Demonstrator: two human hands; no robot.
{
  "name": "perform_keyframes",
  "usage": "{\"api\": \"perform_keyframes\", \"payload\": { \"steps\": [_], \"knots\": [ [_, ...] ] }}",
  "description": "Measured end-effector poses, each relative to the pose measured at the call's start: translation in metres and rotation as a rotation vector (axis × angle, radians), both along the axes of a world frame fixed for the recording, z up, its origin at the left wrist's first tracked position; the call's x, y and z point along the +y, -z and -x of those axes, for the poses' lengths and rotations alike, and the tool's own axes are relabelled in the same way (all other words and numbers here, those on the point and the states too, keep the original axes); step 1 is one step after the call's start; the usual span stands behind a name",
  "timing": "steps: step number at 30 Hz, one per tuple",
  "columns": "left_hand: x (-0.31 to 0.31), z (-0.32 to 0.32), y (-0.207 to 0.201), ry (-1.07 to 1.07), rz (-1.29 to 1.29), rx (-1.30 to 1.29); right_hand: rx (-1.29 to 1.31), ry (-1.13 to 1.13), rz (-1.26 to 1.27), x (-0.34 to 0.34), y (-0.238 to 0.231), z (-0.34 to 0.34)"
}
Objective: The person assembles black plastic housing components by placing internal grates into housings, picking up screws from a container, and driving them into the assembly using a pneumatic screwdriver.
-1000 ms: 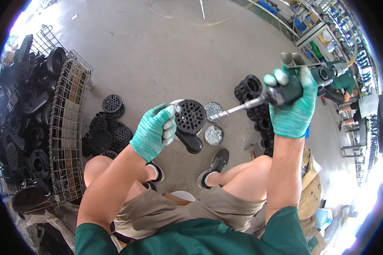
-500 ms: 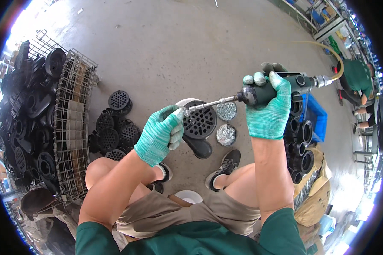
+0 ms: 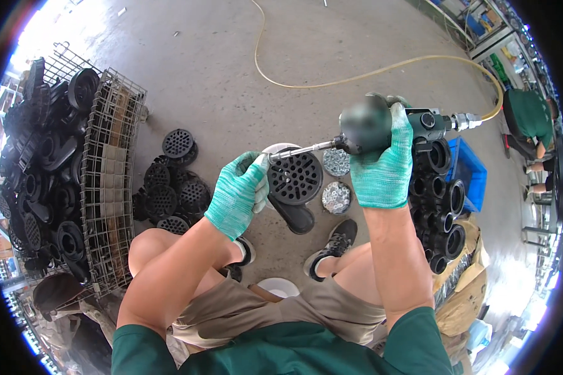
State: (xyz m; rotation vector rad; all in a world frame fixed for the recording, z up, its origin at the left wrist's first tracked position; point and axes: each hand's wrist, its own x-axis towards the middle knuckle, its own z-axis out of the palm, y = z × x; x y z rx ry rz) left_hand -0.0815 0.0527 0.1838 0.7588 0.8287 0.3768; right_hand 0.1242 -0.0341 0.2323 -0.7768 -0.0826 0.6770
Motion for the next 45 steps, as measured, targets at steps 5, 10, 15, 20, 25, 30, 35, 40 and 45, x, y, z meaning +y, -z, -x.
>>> {"api": "perform_keyframes", "payload": {
  "steps": [5,10,15,20,25,30,35,40,45],
  "knots": [
    [0.003,0.003,0.006,0.059,-0.164,0.100,-0.131,-0.156,-0.112,-0.012,0.002,0.000],
    [0.018,0.006,0.030,0.251,-0.785,0.221,-0.167,-0.185,-0.081,-0.007,0.008,0.001],
    [0.026,-0.022,0.037,0.461,-1.175,0.595,-0.273,-0.227,-0.067,0.007,0.014,-0.001],
    [0.032,-0.053,0.073,0.471,-1.343,0.759,-0.448,-0.368,0.092,0.015,0.034,-0.013],
    [0.030,-0.063,0.089,0.523,-1.362,0.817,-0.490,-0.342,0.113,0.020,0.051,-0.006],
    [0.034,-0.064,0.095,0.546,-1.312,0.816,-0.536,-0.348,0.087,0.025,0.055,-0.007],
    [0.033,-0.069,0.091,0.571,-1.287,0.857,-0.479,-0.345,0.145,0.025,0.051,-0.015],
    [0.032,-0.065,0.091,0.564,-1.246,0.792,-0.535,-0.377,0.208,0.028,0.052,-0.019],
    [0.025,-0.060,0.102,0.520,-1.285,0.820,-0.615,-0.392,0.201,0.030,0.054,-0.013]
  ]
}}
